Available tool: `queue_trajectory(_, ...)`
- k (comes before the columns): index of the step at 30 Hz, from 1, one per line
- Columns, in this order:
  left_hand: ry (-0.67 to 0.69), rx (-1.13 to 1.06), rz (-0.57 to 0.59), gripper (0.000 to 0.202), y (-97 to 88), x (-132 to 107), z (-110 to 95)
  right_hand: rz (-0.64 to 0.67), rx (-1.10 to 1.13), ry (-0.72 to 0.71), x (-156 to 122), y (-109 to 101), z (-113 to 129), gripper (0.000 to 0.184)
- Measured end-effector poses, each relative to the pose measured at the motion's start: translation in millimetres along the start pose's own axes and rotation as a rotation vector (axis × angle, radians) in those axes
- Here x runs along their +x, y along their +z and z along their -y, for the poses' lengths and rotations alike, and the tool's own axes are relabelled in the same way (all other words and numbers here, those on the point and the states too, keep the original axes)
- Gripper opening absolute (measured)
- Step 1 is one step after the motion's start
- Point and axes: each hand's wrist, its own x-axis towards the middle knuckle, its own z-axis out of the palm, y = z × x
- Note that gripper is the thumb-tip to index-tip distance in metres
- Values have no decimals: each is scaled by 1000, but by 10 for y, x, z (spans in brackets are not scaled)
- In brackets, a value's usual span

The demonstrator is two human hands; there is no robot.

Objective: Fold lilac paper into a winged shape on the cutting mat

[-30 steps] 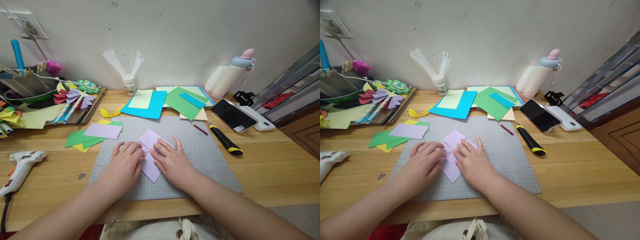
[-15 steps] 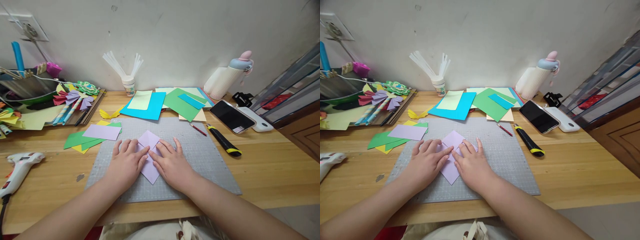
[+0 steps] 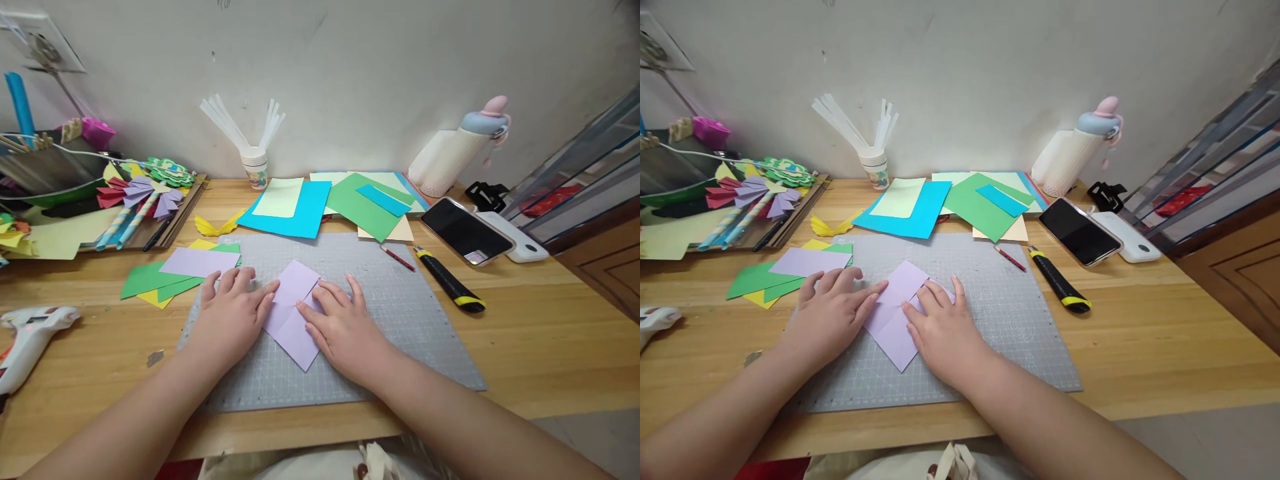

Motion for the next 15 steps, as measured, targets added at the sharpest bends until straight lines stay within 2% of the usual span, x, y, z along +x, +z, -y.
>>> queue_trajectory(5, -9, 32, -59, 42, 20, -35, -15, -3, -9, 4, 10, 2, 9, 34)
queue_trajectory(10, -52, -65, -78, 39, 56, 0, 58, 6, 11, -1, 8, -4, 17, 35)
queue_trajectory(12, -80, -125, -102, 40, 56, 19, 85, 4, 80, -6, 18, -38, -9, 34)
queue_trajectory(15, -91, -225, -142, 41, 45, 33, 101, -21, 305, 59, 99, -129, -107, 33)
